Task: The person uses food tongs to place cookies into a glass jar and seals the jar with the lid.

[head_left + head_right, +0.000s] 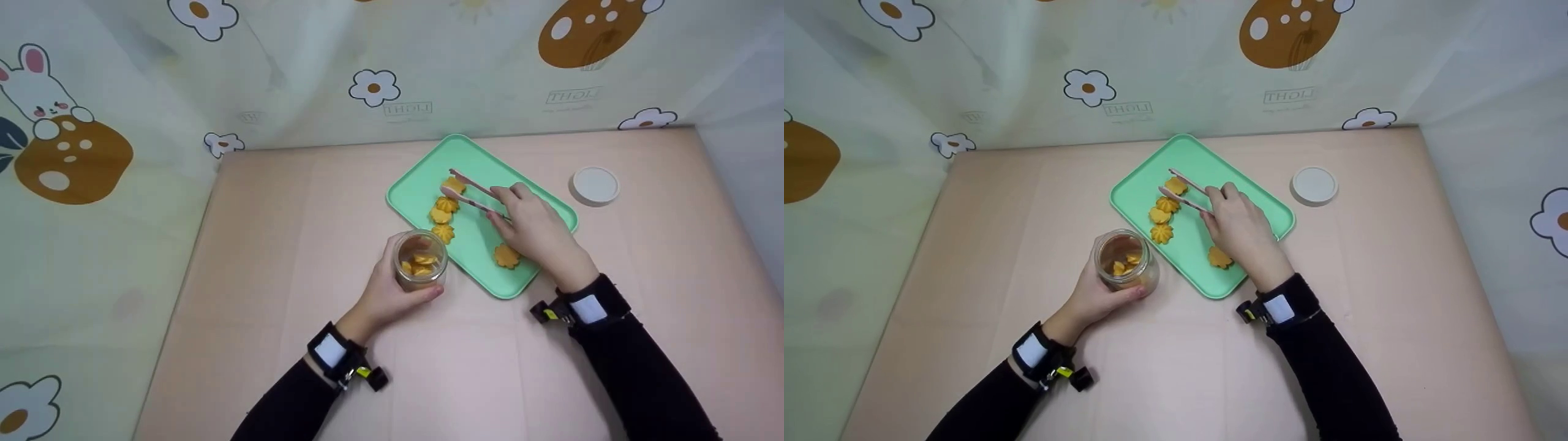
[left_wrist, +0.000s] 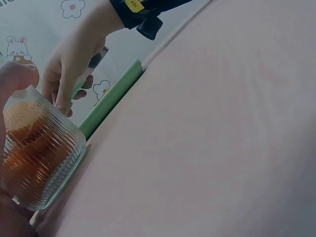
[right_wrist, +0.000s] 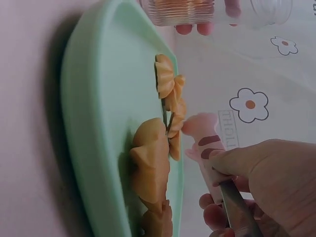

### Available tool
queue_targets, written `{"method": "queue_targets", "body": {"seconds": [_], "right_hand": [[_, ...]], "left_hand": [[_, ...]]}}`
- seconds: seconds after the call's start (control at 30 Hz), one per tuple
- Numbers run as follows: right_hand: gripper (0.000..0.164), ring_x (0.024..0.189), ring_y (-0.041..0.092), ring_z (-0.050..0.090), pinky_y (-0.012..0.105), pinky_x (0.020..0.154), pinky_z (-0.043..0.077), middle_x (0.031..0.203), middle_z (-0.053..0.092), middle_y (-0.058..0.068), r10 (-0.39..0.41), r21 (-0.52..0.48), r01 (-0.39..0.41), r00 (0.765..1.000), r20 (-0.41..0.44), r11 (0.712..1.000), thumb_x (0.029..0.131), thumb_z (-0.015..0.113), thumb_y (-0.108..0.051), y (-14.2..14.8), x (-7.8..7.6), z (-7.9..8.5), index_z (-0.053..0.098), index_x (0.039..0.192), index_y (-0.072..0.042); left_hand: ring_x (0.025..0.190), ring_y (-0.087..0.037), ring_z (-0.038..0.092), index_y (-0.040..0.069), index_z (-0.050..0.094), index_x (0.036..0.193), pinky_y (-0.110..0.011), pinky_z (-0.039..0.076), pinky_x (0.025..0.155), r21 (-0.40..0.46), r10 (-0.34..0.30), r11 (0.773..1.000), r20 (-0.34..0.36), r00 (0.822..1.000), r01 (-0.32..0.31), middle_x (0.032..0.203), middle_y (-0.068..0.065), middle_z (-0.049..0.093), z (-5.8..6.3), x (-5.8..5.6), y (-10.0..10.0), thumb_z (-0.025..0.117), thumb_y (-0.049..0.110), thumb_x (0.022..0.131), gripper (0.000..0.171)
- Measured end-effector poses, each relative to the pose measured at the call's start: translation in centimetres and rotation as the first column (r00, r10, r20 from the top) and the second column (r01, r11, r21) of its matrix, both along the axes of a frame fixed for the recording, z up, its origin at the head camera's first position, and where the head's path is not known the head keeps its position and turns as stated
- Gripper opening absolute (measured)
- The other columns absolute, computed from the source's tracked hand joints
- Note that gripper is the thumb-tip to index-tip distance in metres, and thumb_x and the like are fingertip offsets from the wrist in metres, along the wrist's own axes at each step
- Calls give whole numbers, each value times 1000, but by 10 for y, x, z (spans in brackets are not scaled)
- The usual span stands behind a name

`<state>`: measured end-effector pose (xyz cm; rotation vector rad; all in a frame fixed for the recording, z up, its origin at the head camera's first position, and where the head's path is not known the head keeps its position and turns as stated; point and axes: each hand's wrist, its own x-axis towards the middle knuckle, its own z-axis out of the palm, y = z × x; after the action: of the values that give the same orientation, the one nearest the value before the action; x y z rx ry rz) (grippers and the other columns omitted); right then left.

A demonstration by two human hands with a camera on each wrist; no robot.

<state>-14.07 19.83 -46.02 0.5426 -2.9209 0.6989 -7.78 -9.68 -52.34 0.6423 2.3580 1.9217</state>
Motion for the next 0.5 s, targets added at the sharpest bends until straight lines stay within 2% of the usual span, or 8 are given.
{"method": "queue_targets", "body": {"seconds": [0.5], "right_hand": [[48, 102, 43, 70, 57, 86, 61, 125, 63, 31, -13, 32, 12, 999, 34, 999, 108, 70, -18, 0, 0, -3, 60, 146, 9]], "left_hand": [[140, -19, 56, 15, 47, 154, -46, 41, 123, 8, -2, 1000, 19, 1000, 2, 147, 3, 62, -2, 0, -1, 99, 26, 79, 91]]}}
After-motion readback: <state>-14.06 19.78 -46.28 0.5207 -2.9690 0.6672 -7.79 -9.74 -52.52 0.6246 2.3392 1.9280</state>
